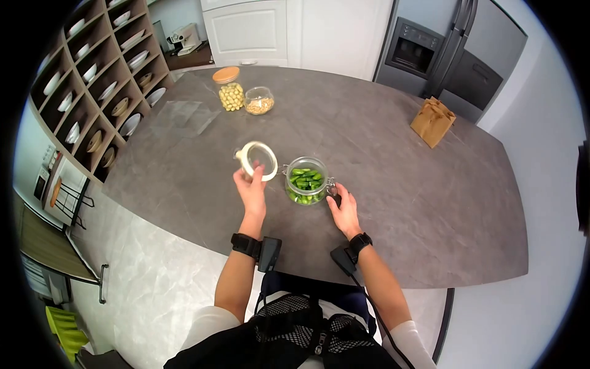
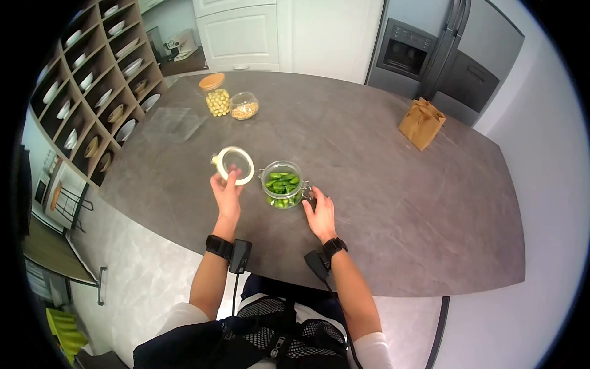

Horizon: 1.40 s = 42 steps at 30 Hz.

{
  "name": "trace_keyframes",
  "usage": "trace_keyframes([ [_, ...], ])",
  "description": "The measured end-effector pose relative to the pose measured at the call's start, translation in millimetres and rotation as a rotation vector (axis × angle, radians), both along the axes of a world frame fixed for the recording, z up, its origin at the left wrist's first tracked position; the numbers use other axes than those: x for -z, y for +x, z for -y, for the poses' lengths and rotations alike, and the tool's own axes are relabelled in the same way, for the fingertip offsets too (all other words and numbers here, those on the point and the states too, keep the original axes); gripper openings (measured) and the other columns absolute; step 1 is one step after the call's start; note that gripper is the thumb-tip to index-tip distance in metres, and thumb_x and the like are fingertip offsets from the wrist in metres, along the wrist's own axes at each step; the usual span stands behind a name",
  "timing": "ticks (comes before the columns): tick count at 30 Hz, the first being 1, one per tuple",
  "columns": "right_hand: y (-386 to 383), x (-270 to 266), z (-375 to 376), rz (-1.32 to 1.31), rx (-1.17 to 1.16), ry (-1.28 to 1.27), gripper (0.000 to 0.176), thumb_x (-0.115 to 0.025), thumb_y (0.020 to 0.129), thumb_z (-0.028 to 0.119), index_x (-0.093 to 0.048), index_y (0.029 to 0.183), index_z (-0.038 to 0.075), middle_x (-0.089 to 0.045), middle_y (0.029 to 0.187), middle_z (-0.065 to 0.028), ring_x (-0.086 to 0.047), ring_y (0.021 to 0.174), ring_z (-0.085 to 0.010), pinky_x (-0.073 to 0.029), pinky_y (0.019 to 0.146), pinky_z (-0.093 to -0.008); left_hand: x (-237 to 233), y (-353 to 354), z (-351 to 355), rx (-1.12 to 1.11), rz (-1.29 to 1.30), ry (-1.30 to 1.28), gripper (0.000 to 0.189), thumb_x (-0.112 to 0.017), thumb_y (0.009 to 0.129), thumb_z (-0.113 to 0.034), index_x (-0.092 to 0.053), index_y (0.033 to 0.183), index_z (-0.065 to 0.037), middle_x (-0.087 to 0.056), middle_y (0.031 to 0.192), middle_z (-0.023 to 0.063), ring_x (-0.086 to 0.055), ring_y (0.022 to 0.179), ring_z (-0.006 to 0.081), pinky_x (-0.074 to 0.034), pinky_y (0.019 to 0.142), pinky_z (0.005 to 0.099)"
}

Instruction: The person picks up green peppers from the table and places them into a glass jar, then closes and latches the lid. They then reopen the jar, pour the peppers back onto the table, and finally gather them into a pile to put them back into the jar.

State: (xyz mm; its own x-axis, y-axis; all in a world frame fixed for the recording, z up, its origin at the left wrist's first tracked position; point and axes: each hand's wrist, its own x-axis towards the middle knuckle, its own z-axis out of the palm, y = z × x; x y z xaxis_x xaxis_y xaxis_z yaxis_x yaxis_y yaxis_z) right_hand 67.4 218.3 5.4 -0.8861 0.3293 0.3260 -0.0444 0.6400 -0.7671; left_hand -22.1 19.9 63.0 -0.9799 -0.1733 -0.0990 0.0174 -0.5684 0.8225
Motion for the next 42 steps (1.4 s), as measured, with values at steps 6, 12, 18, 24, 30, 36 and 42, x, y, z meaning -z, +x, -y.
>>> trace_keyframes([
  [6, -6.2, 0.2, -1.2, 0.023, 0.028, 0.039, 0.035, -0.053, 0.082, 0.016, -0.045, 0.113, 0.004, -0.059, 0.101, -0.0088, -0.049, 0.094, -0.0295, -0.034, 0.089, -0.0399, -29.4, 10.3, -18.0, 0.055, -0.561, -0.918, 0.031, -0.060, 0.077, -0.007, -0.045, 0.104, 0.000, -0.058, 0.101, 0.0149, -0.058, 0.090, 0.0259, -0.045, 0.077, 0.0344],
  [12, -5.5, 0.2, -6.4, 0.045, 0.028, 0.015, 0.030, -0.051, 0.083, 0.016, -0.046, 0.112, 0.007, -0.060, 0.100, -0.0082, -0.048, 0.097, -0.0291, -0.033, 0.091, -0.0401, -24.6, 12.3, -20.5, 0.147, -1.127, -1.412, 0.033, -0.064, 0.072, -0.011, -0.053, 0.103, -0.005, -0.054, 0.114, 0.0086, -0.049, 0.106, 0.0288, -0.038, 0.088, 0.0394],
  [18, -3.2, -1.2, -6.0, 0.067, 0.049, 0.060, 0.032, -0.051, 0.084, 0.020, -0.047, 0.112, 0.007, -0.056, 0.106, -0.0120, -0.045, 0.105, -0.0285, -0.025, 0.098, -0.0422, -31.2, 9.4, -15.3, 0.353, -1.218, -1.517, 0.042, -0.067, 0.070, -0.023, -0.055, 0.107, -0.009, -0.049, 0.120, 0.0059, -0.042, 0.114, 0.0255, -0.032, 0.094, 0.0404],
  [24, -4.7, -3.4, 1.1, -0.016, 0.109, 0.141, 0.035, -0.053, 0.082, 0.023, -0.049, 0.112, 0.006, -0.054, 0.107, -0.0133, -0.042, 0.109, -0.0270, -0.023, 0.100, -0.0431, -47.5, 0.0, -12.1, 0.545, -1.247, -1.567, 0.040, -0.067, 0.070, -0.025, -0.056, 0.106, -0.013, -0.047, 0.117, 0.0041, -0.040, 0.110, 0.0250, -0.033, 0.093, 0.0413],
  [30, -8.0, -10.2, 6.2, -0.110, 0.070, 0.135, 0.037, -0.052, 0.079, 0.019, -0.048, 0.114, 0.007, -0.052, 0.110, -0.0112, -0.042, 0.108, -0.0267, -0.025, 0.099, -0.0417, -37.1, -15.0, -19.5, 0.651, -1.221, -1.503, 0.042, -0.068, 0.069, -0.026, -0.056, 0.107, -0.013, -0.046, 0.112, 0.0045, -0.039, 0.101, 0.0279, -0.035, 0.090, 0.0391],
  [36, -13.3, -10.2, 3.4, -0.126, 0.044, 0.044, 0.041, -0.053, 0.074, 0.014, -0.047, 0.114, 0.007, -0.051, 0.107, -0.0109, -0.044, 0.103, -0.0285, -0.030, 0.094, -0.0404, -35.5, -4.1, -22.0, 0.578, -1.240, -1.561, 0.045, -0.067, 0.069, -0.025, -0.053, 0.111, -0.014, -0.042, 0.116, 0.0063, -0.037, 0.104, 0.0306, -0.035, 0.091, 0.0412],
  [42, -6.5, -8.3, -5.7, -0.141, 0.085, -0.044, 0.040, -0.055, 0.073, 0.010, -0.048, 0.112, 0.007, -0.051, 0.108, -0.0114, -0.044, 0.103, -0.0280, -0.035, 0.090, -0.0371, -35.8, -0.5, -33.5, 0.605, -1.248, -1.541, 0.049, -0.068, 0.069, -0.026, -0.052, 0.113, -0.015, -0.043, 0.115, 0.0058, -0.037, 0.104, 0.0297, -0.035, 0.090, 0.0404],
])
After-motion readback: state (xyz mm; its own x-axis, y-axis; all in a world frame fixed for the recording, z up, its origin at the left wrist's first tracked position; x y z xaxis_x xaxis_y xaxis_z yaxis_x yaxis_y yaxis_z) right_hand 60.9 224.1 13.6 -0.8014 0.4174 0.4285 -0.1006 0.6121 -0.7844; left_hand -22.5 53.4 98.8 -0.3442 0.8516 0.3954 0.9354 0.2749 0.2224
